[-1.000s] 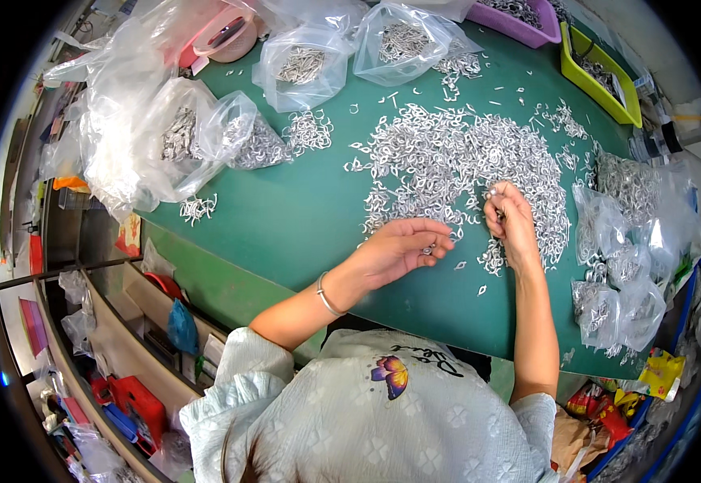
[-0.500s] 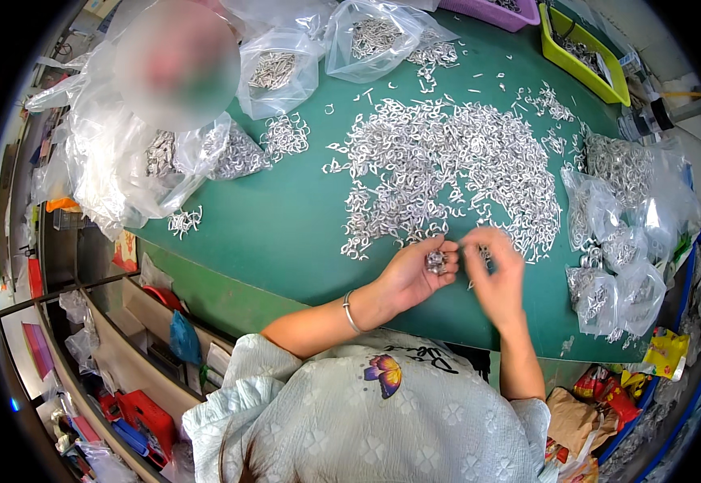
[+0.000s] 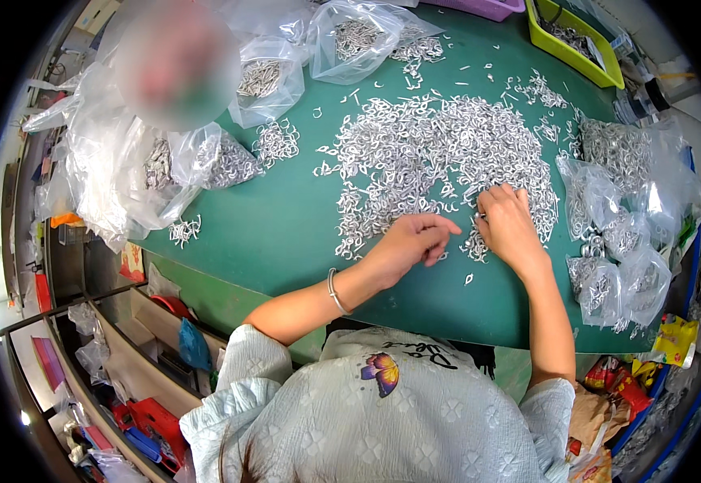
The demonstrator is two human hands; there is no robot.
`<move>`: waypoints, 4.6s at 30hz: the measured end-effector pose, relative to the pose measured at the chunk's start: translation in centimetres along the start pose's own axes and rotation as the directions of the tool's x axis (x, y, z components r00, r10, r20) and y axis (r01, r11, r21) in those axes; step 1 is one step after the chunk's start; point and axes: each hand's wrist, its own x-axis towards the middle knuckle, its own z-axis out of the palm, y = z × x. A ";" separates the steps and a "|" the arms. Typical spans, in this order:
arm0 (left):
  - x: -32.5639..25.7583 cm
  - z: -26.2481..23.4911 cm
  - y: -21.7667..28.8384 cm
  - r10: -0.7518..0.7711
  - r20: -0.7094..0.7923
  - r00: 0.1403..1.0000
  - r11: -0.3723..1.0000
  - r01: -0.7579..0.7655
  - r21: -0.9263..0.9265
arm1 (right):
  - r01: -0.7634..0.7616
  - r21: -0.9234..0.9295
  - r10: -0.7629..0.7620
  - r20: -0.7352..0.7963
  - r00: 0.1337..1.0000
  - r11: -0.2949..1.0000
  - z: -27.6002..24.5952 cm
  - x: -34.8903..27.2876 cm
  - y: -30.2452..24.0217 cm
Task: The person picks up and sorts small silver-colored metal pieces by hand from a large pile on a green table, placing them into plastic bags.
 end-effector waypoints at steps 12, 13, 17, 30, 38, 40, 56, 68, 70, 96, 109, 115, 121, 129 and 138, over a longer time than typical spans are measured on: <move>3.1 3.2 -1.9 0.426 0.118 0.897 0.113 -0.182 0.977 | -0.195 0.915 0.431 0.025 0.902 0.354 1.1 -5.5 1.0; 3.2 3.2 -1.8 0.374 0.124 0.919 0.100 -0.173 0.980 | -0.181 0.949 0.465 0.042 0.884 0.259 1.0 -5.8 0.7; 3.5 2.6 -2.2 0.358 0.177 0.917 0.313 -0.297 0.902 | -0.179 0.977 0.476 0.103 0.873 0.119 0.7 -6.8 0.0; 0.4 1.9 -0.4 -0.159 0.025 0.987 0.917 0.157 -0.366 | 0.018 0.665 0.290 -0.349 0.891 0.746 0.2 1.3 -1.4; -0.9 1.7 1.0 -0.061 -0.134 0.989 0.888 -0.007 -0.461 | 0.175 0.140 -0.114 -0.359 0.926 0.975 4.6 3.2 -1.3; -0.8 -1.1 -0.1 -0.019 -0.033 0.999 0.830 -0.003 -0.558 | 0.219 0.210 -0.153 -0.293 0.944 0.953 4.0 1.2 -1.4; -1.2 1.0 -1.2 -0.021 -0.018 1.000 0.921 0.013 -0.390 | -0.048 -0.086 0.016 -0.346 0.938 0.995 3.8 8.3 -0.2; -0.6 1.0 -0.6 -0.035 -0.122 0.992 0.859 -0.033 -0.511 | -0.061 0.412 0.249 -0.422 0.872 0.909 2.3 3.6 0.7; -0.7 2.0 0.2 -0.047 -0.161 0.986 0.866 -0.040 -0.499 | -0.089 0.343 0.254 -0.474 0.843 0.935 2.5 2.9 1.2; -3.8 1.4 -2.9 -0.204 0.062 0.977 0.868 0.210 -0.451 | 0.211 0.243 -0.200 -0.072 0.977 0.947 2.3 0.4 -2.7; -1.4 0.7 1.2 -0.101 -0.014 0.995 0.941 0.091 -0.326 | -0.144 0.080 0.164 -0.553 0.817 0.986 1.5 12.6 9.0; 0.7 1.1 3.3 -0.101 -0.018 0.995 0.929 0.088 -0.359 | -0.078 0.042 0.089 -0.453 0.887 0.996 2.4 13.5 9.0; 1.9 1.9 1.9 -0.139 -0.038 0.990 0.877 0.105 -0.469 | -0.134 0.395 0.299 -0.391 0.871 0.909 1.3 10.7 8.7; 5.3 1.0 7.1 0.011 -0.123 0.992 0.990 -0.028 -0.139 | -0.045 0.070 0.069 -0.380 0.922 0.997 1.8 14.2 9.9; 5.6 3.2 7.3 -0.181 -0.201 0.963 0.904 0.082 -0.420 | 0.065 0.427 0.025 -0.203 0.979 0.902 -1.4 9.2 5.8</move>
